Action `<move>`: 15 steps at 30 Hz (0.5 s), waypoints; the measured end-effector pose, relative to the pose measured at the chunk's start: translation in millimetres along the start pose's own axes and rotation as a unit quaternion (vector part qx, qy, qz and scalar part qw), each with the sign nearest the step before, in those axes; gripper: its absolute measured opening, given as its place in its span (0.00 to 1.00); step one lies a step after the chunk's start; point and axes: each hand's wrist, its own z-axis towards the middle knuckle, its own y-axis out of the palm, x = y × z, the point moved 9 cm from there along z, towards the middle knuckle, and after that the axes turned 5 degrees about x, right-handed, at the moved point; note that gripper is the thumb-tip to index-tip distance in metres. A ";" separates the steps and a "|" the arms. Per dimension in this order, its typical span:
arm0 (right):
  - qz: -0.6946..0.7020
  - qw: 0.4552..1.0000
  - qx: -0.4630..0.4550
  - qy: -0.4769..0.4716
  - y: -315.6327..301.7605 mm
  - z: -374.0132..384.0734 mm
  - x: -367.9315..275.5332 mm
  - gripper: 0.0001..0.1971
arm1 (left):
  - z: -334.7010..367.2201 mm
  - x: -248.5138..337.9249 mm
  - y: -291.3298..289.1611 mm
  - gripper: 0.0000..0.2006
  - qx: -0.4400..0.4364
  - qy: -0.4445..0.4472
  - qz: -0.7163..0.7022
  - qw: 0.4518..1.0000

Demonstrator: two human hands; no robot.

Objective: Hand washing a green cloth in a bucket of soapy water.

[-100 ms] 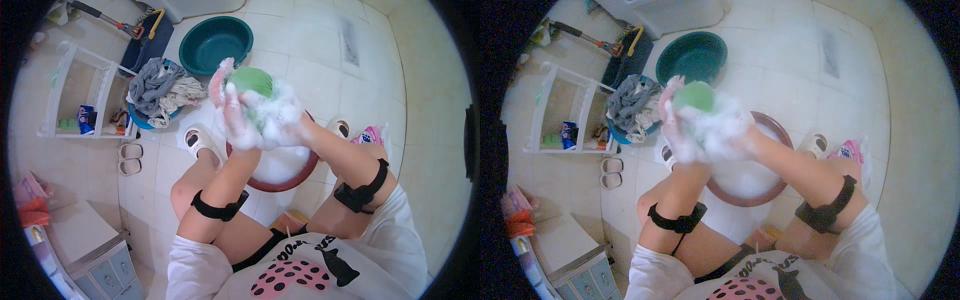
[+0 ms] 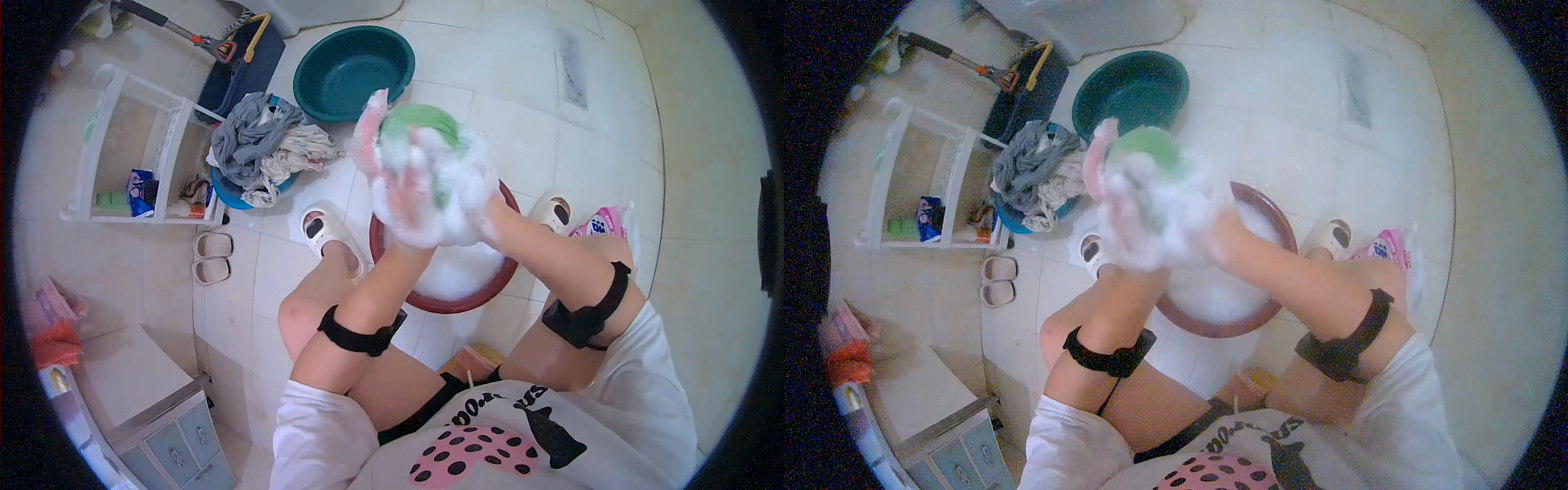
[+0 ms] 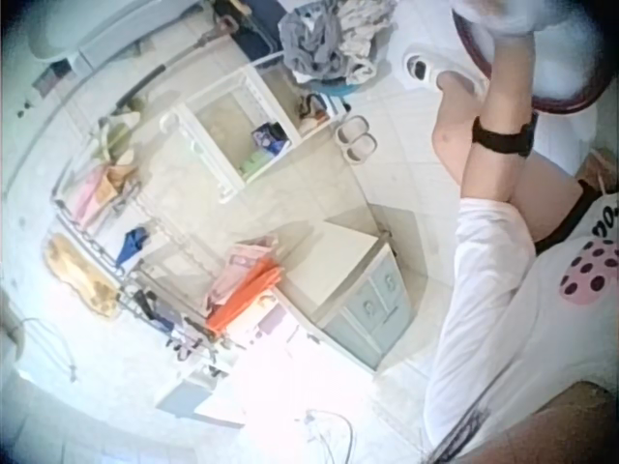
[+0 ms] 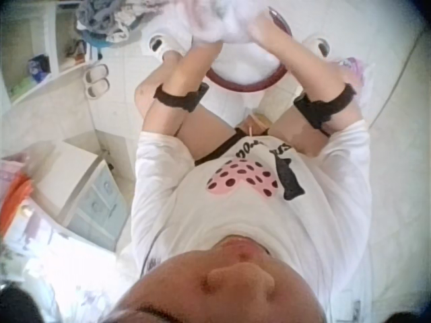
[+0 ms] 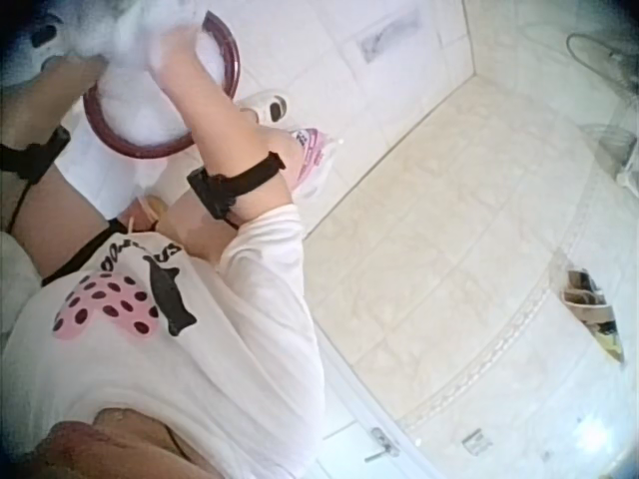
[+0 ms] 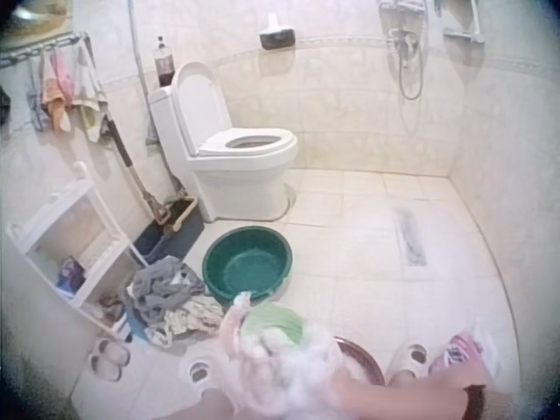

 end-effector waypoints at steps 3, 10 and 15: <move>-0.097 0.995 0.011 0.020 -3.9 3.2 4.1 0.17 | -5.7 -6.3 1.5 0.20 -0.028 0.040 0.077 0.996; -0.249 0.968 0.029 0.021 -20.7 11.6 18.1 0.17 | -5.5 -11.5 -3.4 0.22 -0.045 0.087 0.140 0.985; -0.269 0.954 0.073 -0.112 -27.4 15.0 -8.4 0.15 | 14.4 12.9 -1.3 0.26 -0.090 0.181 0.165 0.965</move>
